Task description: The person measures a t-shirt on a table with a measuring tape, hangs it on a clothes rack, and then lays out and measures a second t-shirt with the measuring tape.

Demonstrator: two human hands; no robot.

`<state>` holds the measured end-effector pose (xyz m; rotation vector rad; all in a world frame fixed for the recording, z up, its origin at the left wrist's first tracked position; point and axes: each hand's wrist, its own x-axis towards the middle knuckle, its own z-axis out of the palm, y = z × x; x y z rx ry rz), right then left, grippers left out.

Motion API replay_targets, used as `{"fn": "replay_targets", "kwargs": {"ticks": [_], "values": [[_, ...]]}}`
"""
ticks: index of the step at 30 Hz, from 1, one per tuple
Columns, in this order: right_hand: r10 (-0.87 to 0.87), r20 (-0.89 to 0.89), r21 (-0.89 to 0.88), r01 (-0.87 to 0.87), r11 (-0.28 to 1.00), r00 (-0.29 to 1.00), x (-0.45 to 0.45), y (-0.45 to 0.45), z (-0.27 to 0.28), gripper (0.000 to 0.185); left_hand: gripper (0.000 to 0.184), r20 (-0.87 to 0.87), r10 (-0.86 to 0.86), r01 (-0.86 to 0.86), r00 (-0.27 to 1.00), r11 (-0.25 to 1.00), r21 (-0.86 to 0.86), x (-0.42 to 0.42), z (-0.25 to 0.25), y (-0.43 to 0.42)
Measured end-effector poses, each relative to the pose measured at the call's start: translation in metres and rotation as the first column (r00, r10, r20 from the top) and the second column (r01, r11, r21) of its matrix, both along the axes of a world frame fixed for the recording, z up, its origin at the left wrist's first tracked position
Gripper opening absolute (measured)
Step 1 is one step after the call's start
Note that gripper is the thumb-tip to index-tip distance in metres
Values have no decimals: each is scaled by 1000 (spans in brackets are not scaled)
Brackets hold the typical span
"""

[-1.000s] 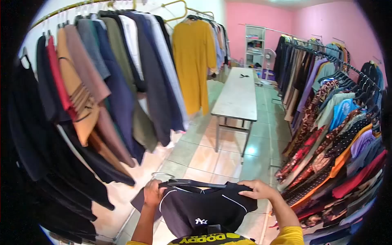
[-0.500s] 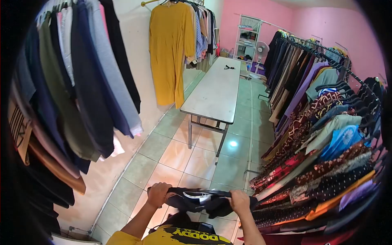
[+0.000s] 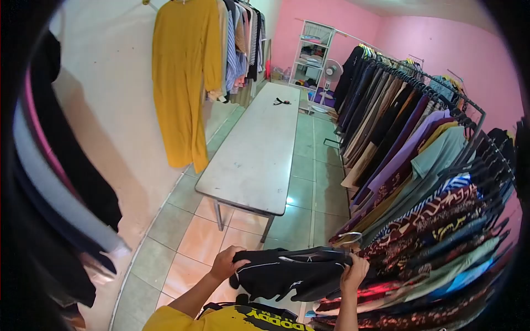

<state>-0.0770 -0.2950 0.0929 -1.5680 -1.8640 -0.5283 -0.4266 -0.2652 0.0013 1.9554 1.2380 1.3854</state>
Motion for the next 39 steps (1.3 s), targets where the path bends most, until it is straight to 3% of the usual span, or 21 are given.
{"fn": "replay_targets", "kwargs": {"ticks": [5,11,13,14,17,18,22,29,32,35,37,39], "values": [[-136,-12,16,136,991,991,37,66,4,32,36,76,-45,49,996,998,-50,43,0,84],[-131,-37,135,135,982,991,82,181,5,29,32,156,40,-18,987,990,-139,86,-10,181],[-133,-34,203,137,970,991,100,230,9,25,24,70,45,-27,997,969,-246,95,-18,217],[-117,-34,228,122,966,992,111,256,11,22,17,-25,59,-63,998,987,-151,98,-16,236],[-94,-57,226,105,968,994,139,328,24,21,15,-3,170,-169,985,980,-109,116,-22,278],[-80,-61,219,91,971,995,149,348,22,21,14,-18,181,-181,983,966,-186,123,-14,287],[4,-59,209,8,978,998,182,439,12,20,15,-68,288,-296,955,932,-211,148,-28,329],[63,-24,115,-60,992,998,194,565,2,20,24,-42,505,-485,862,799,-356,148,-57,371],[90,-15,90,-88,992,996,196,621,7,20,25,-77,615,-603,784,728,-325,145,-63,404],[116,-20,97,-113,989,993,201,684,13,20,19,9,707,-665,707,670,-329,144,-68,449],[119,-13,108,-117,987,993,206,730,15,19,11,-135,782,-753,609,516,-409,142,-65,481],[144,5,119,-143,983,990,206,777,17,19,9,-105,816,-776,569,490,-397,142,-61,515]]}}
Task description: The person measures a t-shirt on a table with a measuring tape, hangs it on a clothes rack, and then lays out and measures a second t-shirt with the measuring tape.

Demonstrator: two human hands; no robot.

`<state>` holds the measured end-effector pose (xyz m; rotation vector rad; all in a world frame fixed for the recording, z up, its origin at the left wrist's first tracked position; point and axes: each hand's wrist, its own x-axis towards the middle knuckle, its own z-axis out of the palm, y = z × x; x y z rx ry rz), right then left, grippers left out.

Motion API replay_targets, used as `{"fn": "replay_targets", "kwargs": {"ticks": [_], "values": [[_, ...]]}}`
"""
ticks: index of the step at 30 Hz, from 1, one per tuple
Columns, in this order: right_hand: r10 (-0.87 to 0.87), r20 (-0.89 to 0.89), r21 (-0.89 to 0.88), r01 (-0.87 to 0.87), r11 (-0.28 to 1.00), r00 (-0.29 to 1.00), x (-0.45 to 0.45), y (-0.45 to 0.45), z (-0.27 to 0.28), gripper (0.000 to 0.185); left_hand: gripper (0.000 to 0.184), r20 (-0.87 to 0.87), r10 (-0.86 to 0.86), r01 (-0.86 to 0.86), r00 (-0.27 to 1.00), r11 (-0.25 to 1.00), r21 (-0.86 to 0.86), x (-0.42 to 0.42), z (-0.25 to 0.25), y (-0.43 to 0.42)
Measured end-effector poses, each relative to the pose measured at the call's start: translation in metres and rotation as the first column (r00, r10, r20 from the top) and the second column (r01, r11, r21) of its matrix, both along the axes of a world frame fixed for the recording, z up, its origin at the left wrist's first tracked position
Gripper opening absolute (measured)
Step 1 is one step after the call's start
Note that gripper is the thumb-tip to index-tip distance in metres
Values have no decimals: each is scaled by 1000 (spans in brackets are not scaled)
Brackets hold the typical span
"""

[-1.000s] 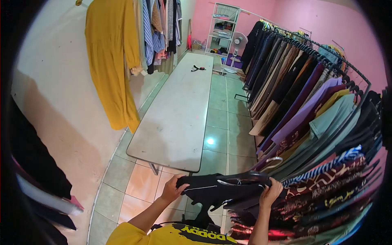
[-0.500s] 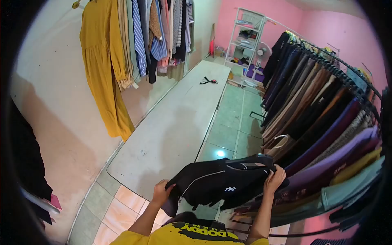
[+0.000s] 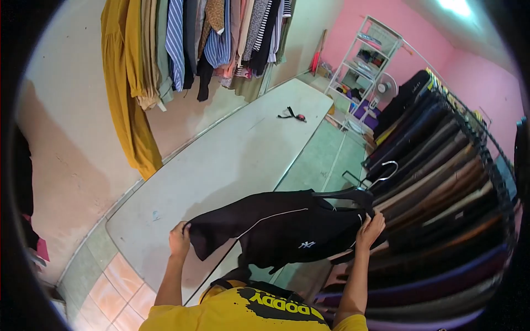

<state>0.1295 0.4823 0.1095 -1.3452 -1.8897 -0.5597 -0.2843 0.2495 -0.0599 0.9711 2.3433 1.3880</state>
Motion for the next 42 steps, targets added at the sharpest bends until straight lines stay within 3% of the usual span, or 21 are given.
{"fn": "replay_targets", "kwargs": {"ticks": [4,7,10,12,15,16,18,21,24,26,32,34,36,37,42], "values": [[58,-13,-26,-59,998,998,2,74,1,21,15,91,151,-152,984,988,5,-5,-13,49],[95,-48,-44,-97,994,994,11,117,-10,23,20,301,235,-273,924,958,88,-6,-29,79],[104,-61,-37,-107,994,993,18,152,-24,24,23,364,330,-407,871,900,158,0,-39,106],[134,-73,-51,-138,989,988,18,173,-31,25,23,312,367,-421,876,898,126,7,-38,113],[209,-84,-56,-214,975,974,18,217,-46,29,20,6,591,-586,807,799,139,27,-28,125],[241,-84,-58,-246,968,967,18,235,-52,30,20,1,618,-612,786,779,136,35,-26,127],[360,-127,-37,-367,930,924,10,270,-61,31,20,-72,795,-773,603,604,195,51,-24,132],[520,-176,-31,-533,846,836,-11,327,-67,31,21,-185,891,-846,414,452,281,78,-15,137],[674,-162,-1,-684,730,720,-44,379,-56,26,21,-257,935,-883,246,325,337,99,-5,136],[726,-105,-127,-734,668,679,-63,409,-52,24,20,-285,944,-894,165,265,360,111,12,138],[898,-54,-6,-899,437,437,-173,465,-18,26,23,-484,874,-889,-47,184,419,128,70,129],[919,-91,-41,-923,381,384,-220,464,-2,24,24,-467,882,-906,-72,138,400,124,74,122],[931,-112,-112,-936,334,346,-266,460,1,24,23,-360,933,-956,-5,101,274,117,74,116],[932,-97,-136,-932,336,350,-289,457,-6,24,23,-396,918,-959,-10,104,264,110,71,118],[937,68,-355,-869,344,343,-406,449,-95,25,23,-440,897,-976,34,125,181,65,15,113]]}}
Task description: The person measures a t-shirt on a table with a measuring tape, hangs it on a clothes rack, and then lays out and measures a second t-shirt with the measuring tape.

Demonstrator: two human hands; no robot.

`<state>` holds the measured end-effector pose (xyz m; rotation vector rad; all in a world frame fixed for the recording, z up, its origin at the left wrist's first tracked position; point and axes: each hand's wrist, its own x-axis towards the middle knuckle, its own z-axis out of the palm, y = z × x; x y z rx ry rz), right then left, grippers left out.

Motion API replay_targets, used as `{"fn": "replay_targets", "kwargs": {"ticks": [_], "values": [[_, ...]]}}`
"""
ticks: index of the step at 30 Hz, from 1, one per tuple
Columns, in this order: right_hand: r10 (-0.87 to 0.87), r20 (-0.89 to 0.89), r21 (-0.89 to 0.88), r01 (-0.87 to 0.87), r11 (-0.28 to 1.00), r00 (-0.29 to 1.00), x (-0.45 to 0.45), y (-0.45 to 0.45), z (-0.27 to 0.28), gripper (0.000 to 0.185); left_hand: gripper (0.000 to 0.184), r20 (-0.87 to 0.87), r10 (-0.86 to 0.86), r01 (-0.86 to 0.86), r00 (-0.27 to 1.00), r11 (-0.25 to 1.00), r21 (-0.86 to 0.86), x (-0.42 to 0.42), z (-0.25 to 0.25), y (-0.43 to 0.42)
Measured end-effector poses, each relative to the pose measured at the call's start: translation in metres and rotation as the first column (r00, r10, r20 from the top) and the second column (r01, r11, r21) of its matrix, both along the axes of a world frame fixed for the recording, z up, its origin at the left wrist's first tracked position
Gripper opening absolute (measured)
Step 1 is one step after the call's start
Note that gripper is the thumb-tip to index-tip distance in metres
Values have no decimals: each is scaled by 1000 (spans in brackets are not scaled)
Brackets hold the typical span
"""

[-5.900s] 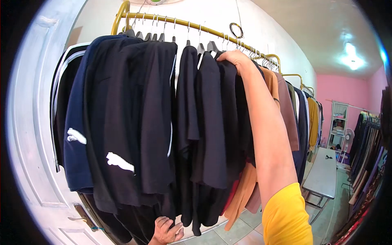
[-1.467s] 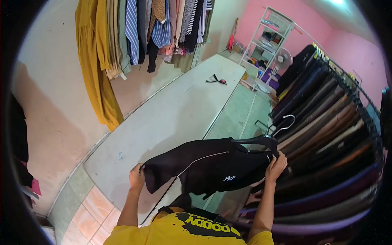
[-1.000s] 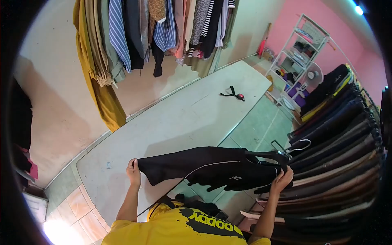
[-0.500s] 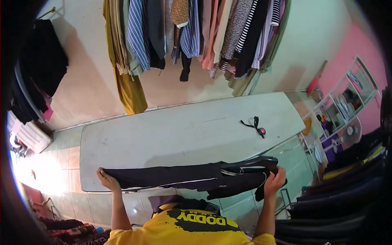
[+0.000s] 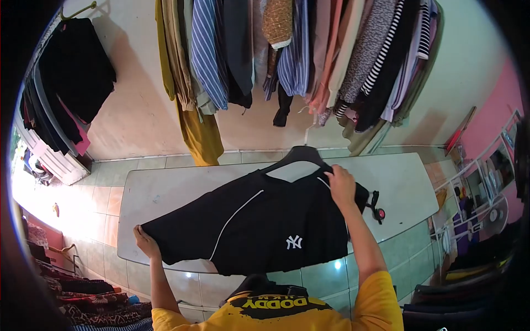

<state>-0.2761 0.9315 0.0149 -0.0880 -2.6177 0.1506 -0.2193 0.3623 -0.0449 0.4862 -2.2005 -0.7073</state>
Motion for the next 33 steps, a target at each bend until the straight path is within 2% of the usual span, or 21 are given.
{"fn": "replay_targets", "kwargs": {"ticks": [2,8,9,10,12,13,14,15,16,17,18,20,22,23,25,26,28,30,33], "values": [[39,77,15,-40,999,996,-41,-2,-34,25,24,106,42,-46,993,998,35,-18,-10,5],[45,207,29,-52,998,977,-135,-19,-113,27,26,124,95,-92,988,995,-33,-79,-65,-31],[36,212,21,-41,999,977,-145,-22,-128,28,24,289,114,-143,950,987,80,-85,-51,-19],[18,218,15,-22,1000,976,-153,-24,-145,28,24,301,83,-114,950,990,86,-88,-62,-15],[-43,390,41,29,999,920,-158,-27,-181,30,24,356,122,-63,927,983,-174,-93,-86,-8],[-76,404,52,60,997,912,-152,-30,-199,32,38,357,147,-31,922,950,-312,-90,-76,28],[-104,418,60,87,994,902,-143,-34,-212,36,45,354,-21,130,935,949,-286,-85,-80,58],[-108,401,47,98,994,910,-136,-37,-212,38,52,346,-184,283,920,922,-263,-76,-82,86],[-106,382,32,101,994,918,-126,-41,-203,41,61,581,-230,402,781,896,-187,-63,-81,122],[-89,143,34,85,996,986,-112,-44,-194,38,67,672,-329,535,664,837,-119,-42,-64,165],[-100,152,37,95,995,983,-96,-43,-175,38,71,689,-430,625,584,779,-44,-23,-56,196],[-59,64,-52,63,997,996,-57,-22,-136,37,72,831,-389,672,397,740,26,5,-60,232],[-93,147,-235,126,964,985,-7,29,-136,34,70,851,-336,661,404,750,-18,22,-74,243],[-226,91,-94,234,968,970,21,55,-143,34,70,845,-334,658,417,752,-27,24,-76,244],[-380,2,8,380,925,925,72,116,-158,39,70,851,-308,647,425,761,-48,21,-75,247],[-539,149,73,535,842,829,88,133,-153,42,71,841,-294,652,454,753,-89,23,-81,245],[-555,225,115,544,831,801,115,170,-172,46,71,857,-282,645,431,760,-74,23,-77,249],[-518,481,180,499,848,707,129,195,-183,48,68,864,-255,629,434,772,-88,23,-76,252],[-483,464,176,457,872,742,132,235,-194,48,64,859,-194,599,474,786,-153,24,-84,258]]}}
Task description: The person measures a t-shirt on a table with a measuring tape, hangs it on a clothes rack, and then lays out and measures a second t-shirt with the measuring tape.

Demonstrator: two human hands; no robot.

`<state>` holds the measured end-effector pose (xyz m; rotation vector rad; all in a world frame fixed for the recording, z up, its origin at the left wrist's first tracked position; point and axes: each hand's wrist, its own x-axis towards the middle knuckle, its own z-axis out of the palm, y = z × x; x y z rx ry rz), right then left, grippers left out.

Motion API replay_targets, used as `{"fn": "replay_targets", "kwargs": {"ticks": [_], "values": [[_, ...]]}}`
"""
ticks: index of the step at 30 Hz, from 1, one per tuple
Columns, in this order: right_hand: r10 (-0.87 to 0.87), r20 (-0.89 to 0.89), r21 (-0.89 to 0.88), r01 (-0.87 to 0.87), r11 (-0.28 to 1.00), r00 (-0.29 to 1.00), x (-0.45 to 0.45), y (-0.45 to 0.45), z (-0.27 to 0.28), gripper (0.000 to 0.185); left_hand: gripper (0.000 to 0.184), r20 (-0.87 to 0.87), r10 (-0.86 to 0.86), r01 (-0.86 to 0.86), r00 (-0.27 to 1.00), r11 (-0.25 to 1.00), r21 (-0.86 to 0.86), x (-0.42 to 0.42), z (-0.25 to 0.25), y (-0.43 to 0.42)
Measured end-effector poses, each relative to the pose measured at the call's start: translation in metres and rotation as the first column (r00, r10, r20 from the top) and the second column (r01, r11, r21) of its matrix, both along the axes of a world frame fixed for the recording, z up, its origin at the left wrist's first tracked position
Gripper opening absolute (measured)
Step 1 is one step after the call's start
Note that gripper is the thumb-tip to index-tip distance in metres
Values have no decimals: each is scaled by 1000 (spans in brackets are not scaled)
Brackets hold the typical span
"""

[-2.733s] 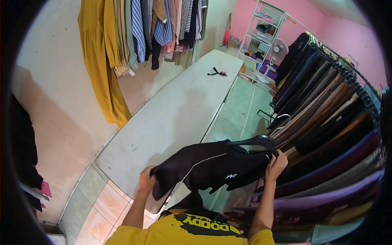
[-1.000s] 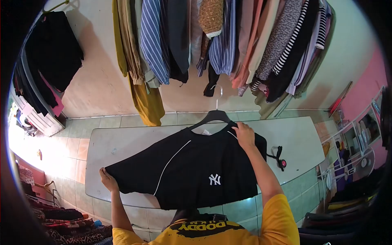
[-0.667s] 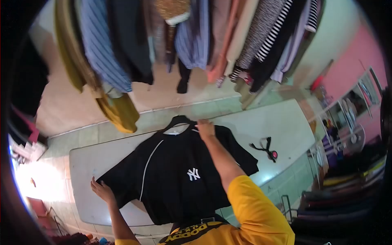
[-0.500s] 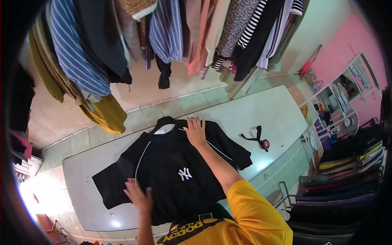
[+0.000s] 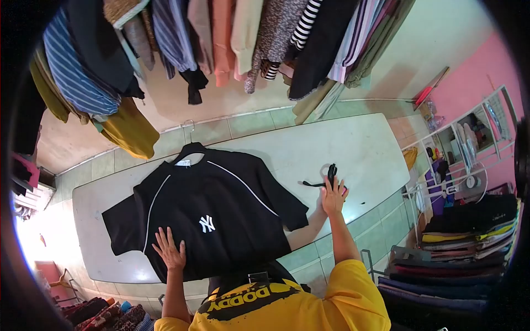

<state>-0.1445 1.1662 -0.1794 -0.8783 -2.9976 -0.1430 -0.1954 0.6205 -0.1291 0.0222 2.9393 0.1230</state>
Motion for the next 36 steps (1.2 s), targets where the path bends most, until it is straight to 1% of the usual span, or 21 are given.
{"fn": "replay_targets", "kwargs": {"ticks": [6,8,10,12,14,15,17,18,19,21,23,24,25,27,28,29,31,32,33,35,36], "values": [[-71,-18,-16,70,997,997,-9,74,13,47,62,-11,44,-45,999,996,-72,-1,-6,5],[-30,-216,202,75,976,976,-13,60,28,51,62,-5,52,-52,999,995,-88,-1,-7,5],[36,-501,-92,-95,991,865,-5,33,11,45,62,-14,72,-73,997,991,-109,-1,-10,6],[-22,-504,-481,-260,837,863,10,-21,12,37,62,-21,77,-79,997,992,-103,-1,-10,8],[117,-373,-560,-323,763,921,13,-67,39,33,63,-59,60,-65,996,994,-92,-1,-12,5],[122,-375,-560,-330,760,919,14,-71,33,33,63,-62,66,-71,996,993,-93,0,-12,5],[-2,-382,-688,-283,668,924,13,-73,19,29,63,-67,64,-69,996,994,-81,0,-13,5],[-210,-367,-845,-230,483,906,3,-68,27,22,63,-69,69,-75,995,994,-84,1,-14,4],[-296,-410,-868,-269,418,863,-7,-61,39,19,64,-80,62,-69,995,994,-83,1,-16,4],[-272,-432,-837,-270,476,860,-26,-24,35,13,64,-90,57,-64,994,994,-84,0,-14,3],[-402,-502,-825,-284,488,766,-47,5,39,12,64,-81,69,-75,994,994,-74,0,-12,5],[-488,-507,-831,-252,496,711,-53,29,0,22,64,-80,71,-77,994,994,-72,2,-13,6],[-486,-510,-829,-255,498,709,-52,30,1,22,64,-71,79,-84,994,993,-83,2,-13,6],[-638,-321,-900,-15,436,700,-53,30,1,44,64,-70,87,-93,994,991,-93,-2,-13,6],[-562,-317,-841,47,539,764,-50,25,-3,62,64,-71,85,-91,994,992,-88,-2,-12,6],[-558,-318,-841,44,540,766,-46,20,-6,62,64,-69,84,-90,994,992,-84,0,-12,6],[-297,-283,-733,-5,681,912,-39,13,-14,62,64,-66,87,-92,994,992,-82,0,-10,7],[-270,-344,-749,-90,656,899,-42,13,-18,56,64,-65,83,-88,994,993,-80,0,-10,7],[-268,-346,-749,-92,656,899,-47,14,-16,56,64,-66,86,-91,994,993,-80,-1,-10,6],[-454,-550,-752,-179,635,701,-61,20,-11,47,63,-64,85,-90,994,994,-68,-1,-11,4],[-448,-394,-744,8,668,803,-62,22,2,48,63,-66,88,-93,994,993,-71,0,-11,4]]}}
